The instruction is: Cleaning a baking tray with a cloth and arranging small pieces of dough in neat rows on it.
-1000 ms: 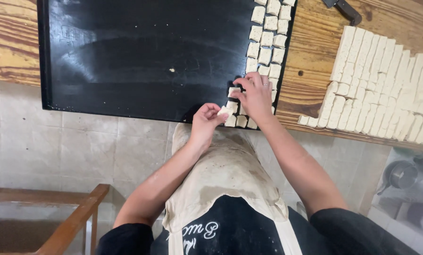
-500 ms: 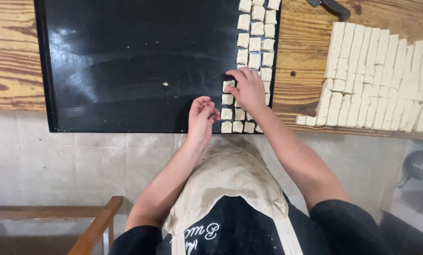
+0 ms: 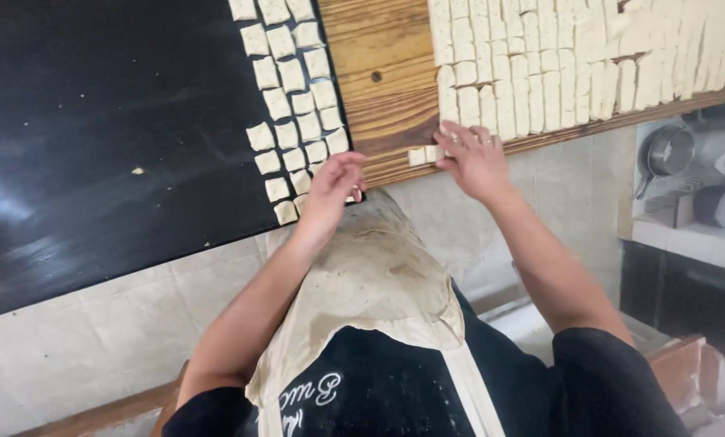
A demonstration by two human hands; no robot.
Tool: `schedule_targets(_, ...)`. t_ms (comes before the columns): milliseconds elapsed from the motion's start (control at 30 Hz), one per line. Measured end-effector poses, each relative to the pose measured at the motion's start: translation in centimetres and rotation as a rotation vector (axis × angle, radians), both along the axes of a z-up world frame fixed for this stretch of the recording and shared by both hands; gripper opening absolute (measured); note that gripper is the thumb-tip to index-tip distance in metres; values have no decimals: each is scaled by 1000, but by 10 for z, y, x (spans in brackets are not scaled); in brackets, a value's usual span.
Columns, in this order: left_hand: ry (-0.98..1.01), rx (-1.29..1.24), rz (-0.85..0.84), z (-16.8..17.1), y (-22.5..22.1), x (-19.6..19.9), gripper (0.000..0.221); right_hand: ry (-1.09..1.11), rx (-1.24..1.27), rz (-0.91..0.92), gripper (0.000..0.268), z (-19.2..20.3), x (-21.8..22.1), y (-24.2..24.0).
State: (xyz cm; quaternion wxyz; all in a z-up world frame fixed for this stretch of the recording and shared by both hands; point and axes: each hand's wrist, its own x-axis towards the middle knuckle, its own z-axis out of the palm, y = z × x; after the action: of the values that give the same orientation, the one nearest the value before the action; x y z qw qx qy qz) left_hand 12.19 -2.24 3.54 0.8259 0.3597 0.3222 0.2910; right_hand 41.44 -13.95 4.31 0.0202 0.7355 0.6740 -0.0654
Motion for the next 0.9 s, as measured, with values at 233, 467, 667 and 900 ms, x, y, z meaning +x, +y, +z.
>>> schedule_targets(233, 978, 1515, -491, -54, -28, 108, 48, 241, 92, 0, 33, -50, 19, -12)
schedule_targets(467, 843, 1150, -380, -67, -41, 118, 22, 655, 45, -43, 37, -37, 31, 9)
schedule_targets(667, 645, 624, 165, -20, -22, 64, 22, 907, 97, -51, 23, -20, 15, 75)
schedule_targets(900, 945, 551, 526, -26, 75, -58, 25, 896, 70, 227, 24, -1, -58, 182)
